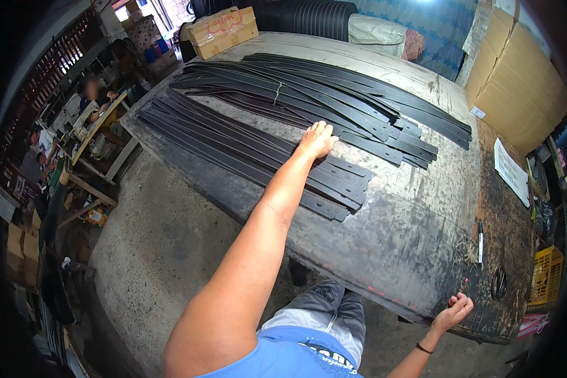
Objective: Cutting and checking dimensions of long black leather straps with holes at a workshop workbench.
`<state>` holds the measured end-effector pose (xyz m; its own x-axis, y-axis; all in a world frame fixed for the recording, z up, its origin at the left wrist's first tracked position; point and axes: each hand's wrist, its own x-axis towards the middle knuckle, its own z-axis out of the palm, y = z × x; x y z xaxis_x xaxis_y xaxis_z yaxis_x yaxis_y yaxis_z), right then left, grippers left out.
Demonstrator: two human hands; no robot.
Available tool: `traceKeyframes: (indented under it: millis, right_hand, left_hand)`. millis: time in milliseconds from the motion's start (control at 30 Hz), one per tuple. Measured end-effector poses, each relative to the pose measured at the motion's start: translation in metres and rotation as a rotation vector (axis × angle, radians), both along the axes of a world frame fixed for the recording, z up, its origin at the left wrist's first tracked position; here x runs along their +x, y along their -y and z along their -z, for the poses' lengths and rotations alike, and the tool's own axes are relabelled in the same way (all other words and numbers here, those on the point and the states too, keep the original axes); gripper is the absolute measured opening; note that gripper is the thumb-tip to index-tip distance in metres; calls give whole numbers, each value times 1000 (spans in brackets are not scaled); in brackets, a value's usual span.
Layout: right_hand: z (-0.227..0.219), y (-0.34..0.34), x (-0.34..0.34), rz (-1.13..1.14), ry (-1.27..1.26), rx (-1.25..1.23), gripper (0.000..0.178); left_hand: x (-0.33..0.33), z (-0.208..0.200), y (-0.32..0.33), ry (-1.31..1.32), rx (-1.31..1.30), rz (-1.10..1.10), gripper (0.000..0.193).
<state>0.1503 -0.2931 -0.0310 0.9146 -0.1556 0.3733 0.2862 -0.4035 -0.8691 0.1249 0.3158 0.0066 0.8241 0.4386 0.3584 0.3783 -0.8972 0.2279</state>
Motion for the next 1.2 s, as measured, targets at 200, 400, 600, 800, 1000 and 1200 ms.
traceKeyframes:
  millis: [200, 400, 600, 800, 1000, 1200]
  right_hand:
    - [0, 0, -5, 32, -25, -13, 23]
    - [8, 17, 0, 84, -45, -49, 24]
    - [19, 24, 6, 64, -20, -8, 25]
    - [11, 8, 6, 107, 9, -44, 26]
    - [11, 5, 1, 114, 43, -27, 26]
    - [4, 1, -1, 72, 83, 27, 24]
  left_hand:
    - [39, 3, -35, 90, 57, -45, 40]
    - [58, 7, -54, 239, 292, -14, 40]
    - [63, -10, -59, 111, 363, -52, 36]
    - [53, -21, -58, 70, 338, -94, 35]
    - [8, -33, -55, -114, 363, 35, 22]
    - [-123, -50, -21, 90, 203, 242, 29]
